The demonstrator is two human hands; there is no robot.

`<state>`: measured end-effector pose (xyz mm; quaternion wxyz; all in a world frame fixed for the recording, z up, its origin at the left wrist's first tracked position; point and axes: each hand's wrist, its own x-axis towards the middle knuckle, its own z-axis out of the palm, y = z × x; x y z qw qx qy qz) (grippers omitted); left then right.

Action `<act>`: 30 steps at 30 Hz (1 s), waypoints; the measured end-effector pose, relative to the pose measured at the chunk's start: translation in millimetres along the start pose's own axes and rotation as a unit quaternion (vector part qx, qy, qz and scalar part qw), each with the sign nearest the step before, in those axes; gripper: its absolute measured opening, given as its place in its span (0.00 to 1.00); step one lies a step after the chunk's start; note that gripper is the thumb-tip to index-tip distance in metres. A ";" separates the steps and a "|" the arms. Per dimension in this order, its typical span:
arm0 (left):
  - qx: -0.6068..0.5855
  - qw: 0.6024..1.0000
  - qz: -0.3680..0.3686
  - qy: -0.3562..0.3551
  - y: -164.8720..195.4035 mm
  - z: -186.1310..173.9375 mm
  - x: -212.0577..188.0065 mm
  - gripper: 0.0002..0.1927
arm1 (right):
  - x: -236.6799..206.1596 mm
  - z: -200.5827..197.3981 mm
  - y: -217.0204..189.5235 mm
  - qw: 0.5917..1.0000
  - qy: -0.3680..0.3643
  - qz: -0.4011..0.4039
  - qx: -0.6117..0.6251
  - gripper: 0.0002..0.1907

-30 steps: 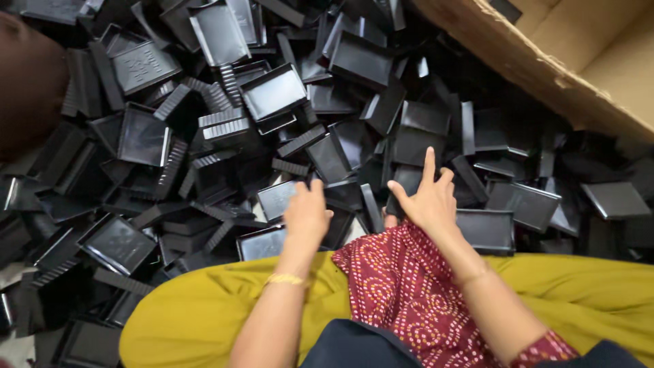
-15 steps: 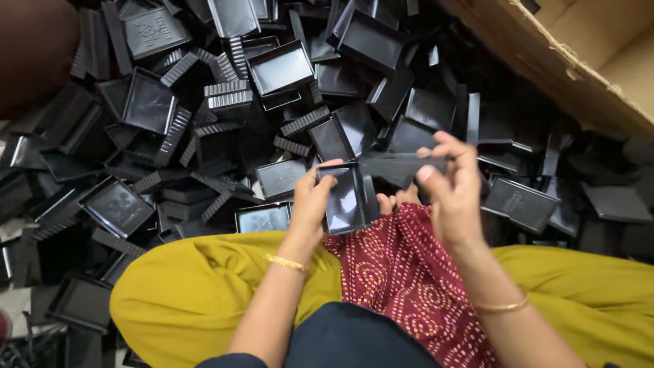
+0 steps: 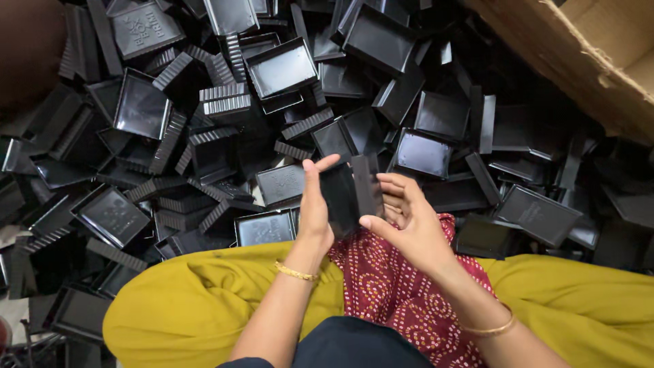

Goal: The person sits on the floor among a large pile of black plastic boxes and repeatedly picks up a base and a lid, fits the lid onto the base by hand, and sets the closed box back onto the pile. At the start they also handle a cardboard box of boxes.

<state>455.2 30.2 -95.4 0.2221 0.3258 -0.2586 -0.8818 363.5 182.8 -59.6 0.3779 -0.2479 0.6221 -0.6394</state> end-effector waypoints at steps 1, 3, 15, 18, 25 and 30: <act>0.007 1.000 0.005 -0.005 -1.8 0.0 0.4 0.33 | 0.7 6.2 -2.7 1.000 -0.006 0.001 -0.015 0.37; 0.049 0.998 0.027 0.005 -6.3 0.5 -0.6 0.34 | -0.4 19.6 -4.8 0.999 -0.017 0.005 -0.042 0.37; 0.536 0.767 0.348 0.056 21.5 -10.1 1.9 0.25 | -1.2 -2.4 -2.0 0.982 -0.101 0.159 -0.010 0.23; 0.536 0.744 0.387 0.101 21.1 -9.1 -2.1 0.24 | -13.5 18.9 9.2 0.998 0.013 0.063 0.004 0.24; 0.535 0.768 0.350 0.046 40.1 10.5 -1.7 0.21 | 11.4 -8.4 -35.8 0.976 -0.023 0.101 -0.191 0.18; 0.738 0.370 0.546 0.145 142.7 3.6 28.1 0.25 | 49.3 -95.0 -114.9 0.962 0.064 -0.159 0.211 0.11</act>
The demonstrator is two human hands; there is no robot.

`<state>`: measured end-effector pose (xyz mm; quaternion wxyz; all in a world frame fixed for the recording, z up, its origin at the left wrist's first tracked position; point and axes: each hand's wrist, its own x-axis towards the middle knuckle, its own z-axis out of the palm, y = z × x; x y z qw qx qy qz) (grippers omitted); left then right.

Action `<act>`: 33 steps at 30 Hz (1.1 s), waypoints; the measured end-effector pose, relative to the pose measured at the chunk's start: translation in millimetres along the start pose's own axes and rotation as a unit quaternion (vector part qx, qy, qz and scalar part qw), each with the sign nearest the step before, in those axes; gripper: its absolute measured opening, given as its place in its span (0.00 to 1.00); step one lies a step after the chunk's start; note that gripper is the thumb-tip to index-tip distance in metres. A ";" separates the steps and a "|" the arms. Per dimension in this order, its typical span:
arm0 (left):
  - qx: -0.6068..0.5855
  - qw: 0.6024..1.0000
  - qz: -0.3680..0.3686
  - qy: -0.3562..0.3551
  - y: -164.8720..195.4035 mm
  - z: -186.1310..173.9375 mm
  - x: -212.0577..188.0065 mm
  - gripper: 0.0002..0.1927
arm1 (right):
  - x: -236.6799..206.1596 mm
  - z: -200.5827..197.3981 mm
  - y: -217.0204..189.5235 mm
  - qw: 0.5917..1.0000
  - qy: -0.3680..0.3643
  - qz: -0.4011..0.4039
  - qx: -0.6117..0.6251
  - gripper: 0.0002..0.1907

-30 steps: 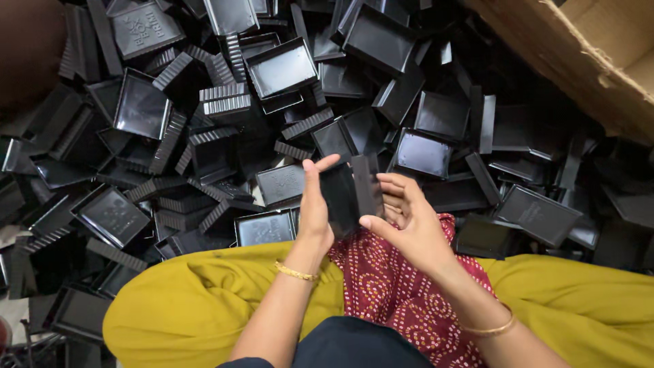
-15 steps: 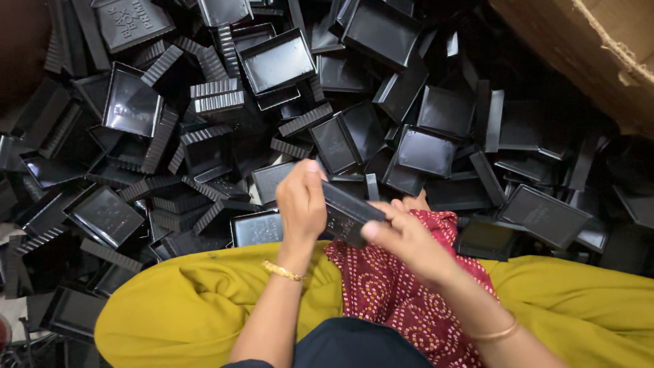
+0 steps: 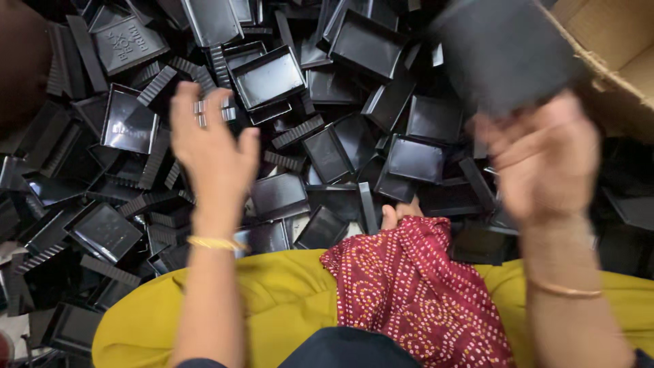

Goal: The person sits on the floor among a large pile of black plastic boxes and repeatedly picks up a base and a lid, fits the lid onto the base by hand, and sets the closed box back onto the pile. At the start they also handle a cardboard box of boxes.

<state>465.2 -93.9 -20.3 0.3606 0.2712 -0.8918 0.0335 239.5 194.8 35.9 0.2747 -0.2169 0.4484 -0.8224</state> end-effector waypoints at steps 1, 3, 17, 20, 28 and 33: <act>0.079 0.997 0.005 0.007 -11.9 -1.5 7.7 0.33 | 1.9 -10.5 -17.0 0.999 0.025 -0.011 -0.024 0.18; -0.034 0.984 -0.128 -0.120 -22.7 -2.3 12.0 0.30 | 3.5 -22.5 -9.1 0.945 0.005 0.001 -0.327 0.19; -0.699 0.484 -0.499 -0.172 67.3 15.9 -96.5 0.16 | -28.5 -59.2 86.0 0.811 0.049 0.146 -0.565 0.43; -0.762 0.213 -0.596 -0.139 67.8 35.5 -108.6 0.24 | -35.7 -49.3 98.9 0.804 -0.068 0.010 -0.591 0.45; -0.784 0.298 -0.503 -0.208 81.3 32.5 -113.2 0.28 | -65.6 -31.4 117.2 0.603 -0.069 0.090 -0.789 0.59; -0.816 0.323 -0.445 -0.180 92.9 33.7 -109.9 0.26 | -65.4 -29.9 118.7 0.675 -0.031 0.108 -0.729 0.46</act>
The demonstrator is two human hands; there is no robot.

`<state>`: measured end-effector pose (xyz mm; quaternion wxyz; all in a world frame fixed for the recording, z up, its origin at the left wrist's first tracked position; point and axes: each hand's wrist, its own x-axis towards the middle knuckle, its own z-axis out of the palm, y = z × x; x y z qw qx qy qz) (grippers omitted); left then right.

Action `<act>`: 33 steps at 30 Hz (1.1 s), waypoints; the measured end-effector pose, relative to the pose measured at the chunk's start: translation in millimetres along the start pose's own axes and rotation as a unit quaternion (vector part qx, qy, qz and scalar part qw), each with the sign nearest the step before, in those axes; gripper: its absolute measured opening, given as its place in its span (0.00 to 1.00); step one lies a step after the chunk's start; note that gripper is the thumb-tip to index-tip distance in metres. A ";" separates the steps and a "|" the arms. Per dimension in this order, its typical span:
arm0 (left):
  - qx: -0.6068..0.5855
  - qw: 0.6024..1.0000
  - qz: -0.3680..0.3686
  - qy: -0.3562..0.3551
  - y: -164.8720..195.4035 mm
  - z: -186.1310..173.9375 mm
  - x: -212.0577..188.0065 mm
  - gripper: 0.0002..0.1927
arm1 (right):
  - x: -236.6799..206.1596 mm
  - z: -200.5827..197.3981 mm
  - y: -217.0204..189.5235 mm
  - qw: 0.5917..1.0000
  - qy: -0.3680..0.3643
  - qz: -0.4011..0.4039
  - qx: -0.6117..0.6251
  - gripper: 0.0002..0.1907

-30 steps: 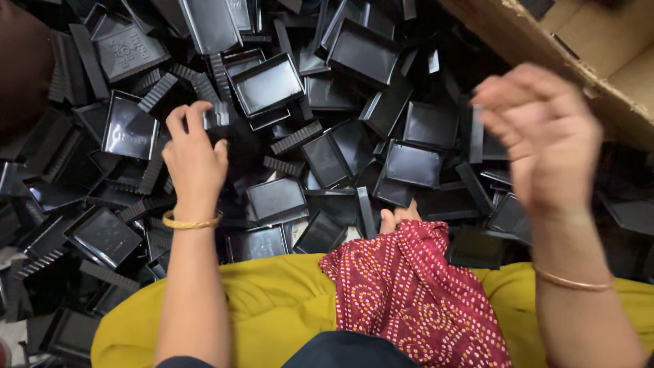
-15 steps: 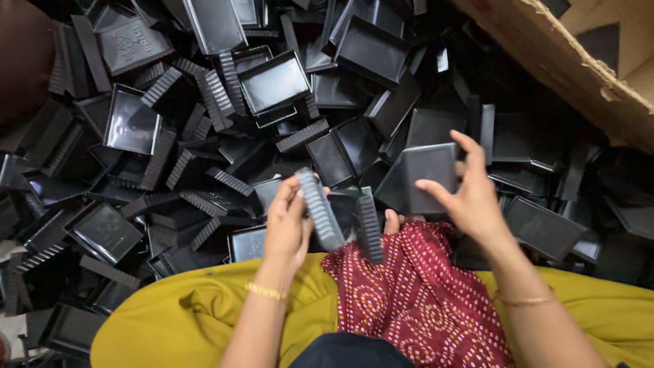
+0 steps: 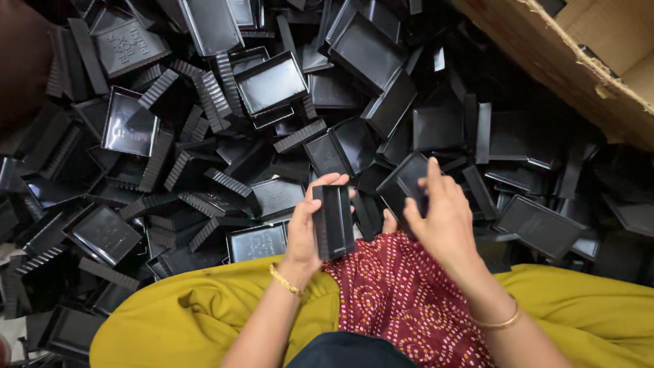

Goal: The person sits on the floor among a large pile of black plastic boxes and repeatedly picks up a base and a lid, fits the lid onto the base by hand, and sets the closed box back onto the pile. At the start they also handle a cardboard box of boxes.

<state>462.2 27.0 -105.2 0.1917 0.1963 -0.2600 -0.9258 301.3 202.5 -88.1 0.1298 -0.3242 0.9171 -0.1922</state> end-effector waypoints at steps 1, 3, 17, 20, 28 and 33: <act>-0.010 1.000 0.011 -0.010 -0.2 1.0 0.3 0.26 | -0.6 3.2 -1.2 0.998 0.006 -0.044 -0.037 0.46; -0.023 1.000 0.009 0.007 0.9 2.1 0.3 0.25 | -2.1 10.7 -3.2 0.994 0.018 -0.072 -0.084 0.47; -0.008 0.998 0.003 0.055 -6.9 5.8 2.5 0.33 | 13.1 -14.4 -31.0 0.983 0.009 -0.064 0.174 0.49; 0.043 0.998 0.035 0.027 -9.9 8.4 2.5 0.32 | -7.8 0.5 -57.8 0.874 -0.122 0.055 0.467 0.48; 0.227 0.968 0.108 -0.017 -11.0 16.5 -5.3 0.27 | -12.9 26.5 -64.4 0.840 -0.220 0.056 0.492 0.37; 0.598 0.769 0.221 0.044 16.5 -4.0 8.0 0.25 | -19.8 6.5 -58.7 0.708 -0.376 0.100 0.589 0.28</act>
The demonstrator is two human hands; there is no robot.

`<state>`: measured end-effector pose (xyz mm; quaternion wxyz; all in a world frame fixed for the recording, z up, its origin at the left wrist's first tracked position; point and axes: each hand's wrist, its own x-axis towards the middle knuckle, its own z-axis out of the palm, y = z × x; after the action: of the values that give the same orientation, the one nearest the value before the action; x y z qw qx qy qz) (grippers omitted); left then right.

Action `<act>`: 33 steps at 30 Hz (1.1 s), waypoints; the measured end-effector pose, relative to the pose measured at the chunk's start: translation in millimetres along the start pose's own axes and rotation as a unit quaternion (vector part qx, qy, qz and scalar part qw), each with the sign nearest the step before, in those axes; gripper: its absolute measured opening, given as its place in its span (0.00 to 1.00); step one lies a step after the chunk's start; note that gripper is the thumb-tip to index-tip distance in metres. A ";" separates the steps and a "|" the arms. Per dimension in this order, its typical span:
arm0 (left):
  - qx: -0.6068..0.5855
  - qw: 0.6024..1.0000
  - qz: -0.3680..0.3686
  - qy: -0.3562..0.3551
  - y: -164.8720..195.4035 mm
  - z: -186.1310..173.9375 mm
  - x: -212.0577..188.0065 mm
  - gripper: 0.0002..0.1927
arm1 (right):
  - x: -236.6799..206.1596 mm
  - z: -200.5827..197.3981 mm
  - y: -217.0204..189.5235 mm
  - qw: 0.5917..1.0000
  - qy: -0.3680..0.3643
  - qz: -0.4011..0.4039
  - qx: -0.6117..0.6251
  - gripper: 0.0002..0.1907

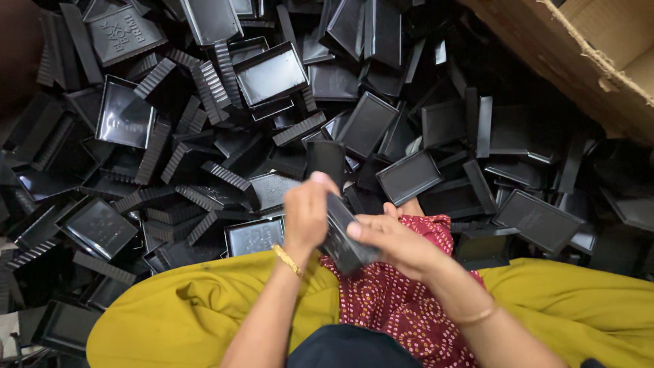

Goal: The person sits on the floor among a large pile of black plastic boxes and repeatedly picks up a base and a lid, fits the lid onto the base by hand, and sets the closed box back onto the pile. At the start they also handle a cardboard box of boxes.

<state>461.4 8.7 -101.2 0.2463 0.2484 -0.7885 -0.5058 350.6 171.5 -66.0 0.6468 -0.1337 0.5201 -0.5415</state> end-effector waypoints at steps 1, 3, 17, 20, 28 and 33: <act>0.078 0.996 0.004 0.053 -2.2 -3.4 1.9 0.23 | -5.8 5.1 0.3 0.986 0.031 -0.078 -0.144 0.26; 0.137 0.984 -0.010 0.117 -2.6 -7.8 2.5 0.23 | -15.3 18.3 1.3 0.940 0.110 -0.113 -0.304 0.24; 0.210 0.969 -0.096 -0.090 -30.5 7.5 -11.5 0.20 | -56.4 -55.9 -132.3 0.880 0.258 -0.392 -0.079 0.14; 0.240 0.968 -0.053 -0.052 -35.9 24.1 -17.4 0.18 | -20.4 -64.4 -93.9 0.759 0.265 -0.302 -0.513 0.14; -0.392 0.881 -0.227 -0.136 1.9 9.8 -7.5 0.35 | 18.7 -93.7 -27.3 0.586 0.385 -0.173 -0.691 0.13; -0.518 0.808 -0.268 -0.083 9.5 34.6 -8.8 0.29 | 1.9 -65.5 -13.6 0.875 0.353 -0.155 -0.292 0.13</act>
<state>444.6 41.1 -106.4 0.1260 0.2428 -0.3293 -0.9037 289.1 190.3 -84.7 0.2597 -0.1957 0.8210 -0.4693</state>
